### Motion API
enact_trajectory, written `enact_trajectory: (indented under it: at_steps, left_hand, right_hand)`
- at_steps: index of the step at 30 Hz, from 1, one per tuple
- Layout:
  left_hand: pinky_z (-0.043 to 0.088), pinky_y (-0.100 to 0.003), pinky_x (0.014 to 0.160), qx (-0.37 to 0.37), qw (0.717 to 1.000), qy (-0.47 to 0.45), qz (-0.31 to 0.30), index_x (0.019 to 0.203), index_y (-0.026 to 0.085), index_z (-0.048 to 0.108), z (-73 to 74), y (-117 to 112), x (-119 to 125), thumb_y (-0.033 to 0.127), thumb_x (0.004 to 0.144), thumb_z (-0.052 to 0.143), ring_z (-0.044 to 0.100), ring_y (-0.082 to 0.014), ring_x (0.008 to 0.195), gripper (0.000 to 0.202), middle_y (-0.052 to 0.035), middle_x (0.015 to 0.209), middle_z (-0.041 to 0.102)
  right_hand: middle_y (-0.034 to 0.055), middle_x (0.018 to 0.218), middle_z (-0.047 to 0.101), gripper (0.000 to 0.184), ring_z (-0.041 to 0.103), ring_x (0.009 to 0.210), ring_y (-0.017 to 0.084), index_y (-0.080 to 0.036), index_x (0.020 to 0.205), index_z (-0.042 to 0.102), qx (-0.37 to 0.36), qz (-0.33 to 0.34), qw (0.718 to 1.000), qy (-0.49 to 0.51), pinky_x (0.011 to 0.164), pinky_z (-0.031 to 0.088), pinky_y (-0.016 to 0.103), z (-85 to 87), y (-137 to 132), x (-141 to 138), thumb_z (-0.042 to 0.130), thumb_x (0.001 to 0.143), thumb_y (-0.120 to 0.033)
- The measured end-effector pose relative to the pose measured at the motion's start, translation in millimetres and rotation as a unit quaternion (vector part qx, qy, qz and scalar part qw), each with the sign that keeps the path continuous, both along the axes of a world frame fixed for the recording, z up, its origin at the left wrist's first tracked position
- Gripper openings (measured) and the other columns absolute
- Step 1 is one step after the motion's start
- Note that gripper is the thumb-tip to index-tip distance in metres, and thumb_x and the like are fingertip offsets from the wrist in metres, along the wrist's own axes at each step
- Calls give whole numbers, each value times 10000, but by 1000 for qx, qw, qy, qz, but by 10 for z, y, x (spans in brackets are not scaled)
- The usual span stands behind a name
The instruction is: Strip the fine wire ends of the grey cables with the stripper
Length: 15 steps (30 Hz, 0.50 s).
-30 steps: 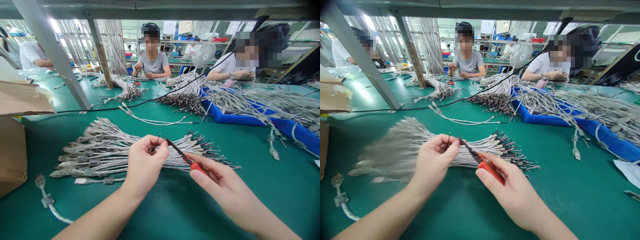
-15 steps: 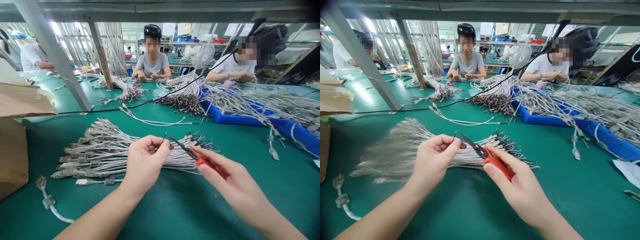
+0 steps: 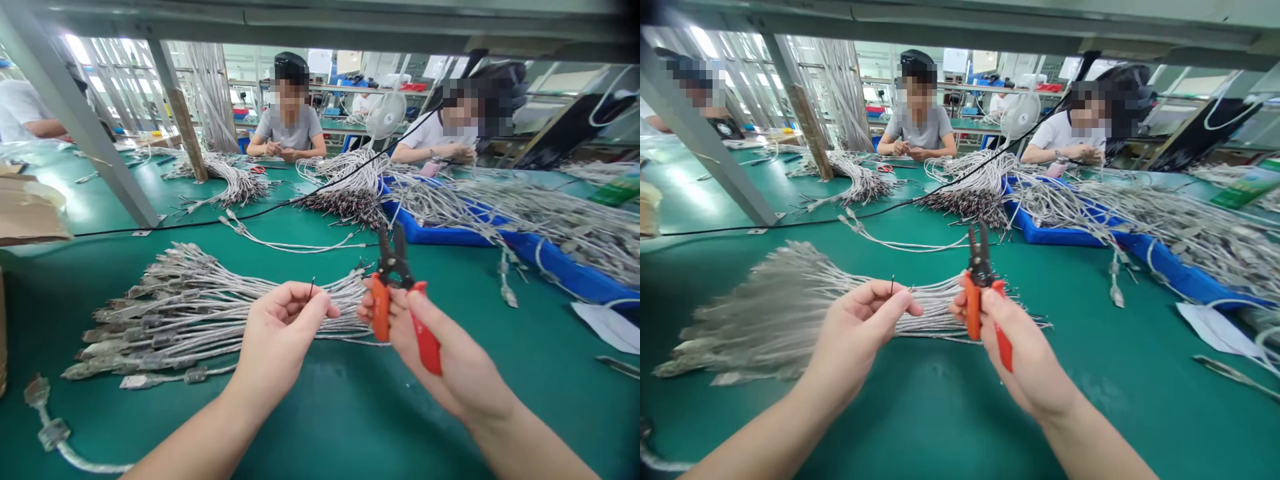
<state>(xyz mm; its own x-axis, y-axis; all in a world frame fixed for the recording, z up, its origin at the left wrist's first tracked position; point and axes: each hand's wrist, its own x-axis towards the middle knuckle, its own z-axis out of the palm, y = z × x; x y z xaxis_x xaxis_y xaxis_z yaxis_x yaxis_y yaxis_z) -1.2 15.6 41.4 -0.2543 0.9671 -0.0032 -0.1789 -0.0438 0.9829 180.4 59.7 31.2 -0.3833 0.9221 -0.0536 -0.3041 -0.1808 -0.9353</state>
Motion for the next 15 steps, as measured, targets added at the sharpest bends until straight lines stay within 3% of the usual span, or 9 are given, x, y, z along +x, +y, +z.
enact_trajectory:
  at_steps: [3,7,10,15]
  left_hand:
    - [238,-174,415,-2,998,-34,-43,899,159,649,-24,-16,53,271,871,622,317,-22,418,119,-24,789,723]
    - [276,-171,436,-33,991,-76,-102,1105,175,526,-56,-32,105,289,912,580,362,-34,421,230,-50,844,727]
    - [305,-168,465,-55,986,-87,-132,976,155,509,-82,-42,132,286,912,590,415,-36,445,167,-81,867,727]
    - [294,-155,465,-73,978,-105,-166,839,141,519,-114,-67,171,290,911,604,425,-26,447,186,-70,806,713]
  right_hand:
    - [73,1118,650,328,551,1124,274,-228,1115,655,4,27,998,-57,994,423,393,-96,-80,-14,722,813,-339]
    - [37,841,638,181,598,817,222,-205,952,625,6,0,998,-58,774,487,357,-133,-110,-40,693,824,-314]
    - [23,750,600,239,552,694,196,-188,952,605,15,4,997,-74,646,454,324,-111,-120,-81,698,837,-375]
    - [2,729,546,212,504,711,178,-185,884,597,76,27,993,-87,666,414,308,-55,-162,-120,682,866,-378]
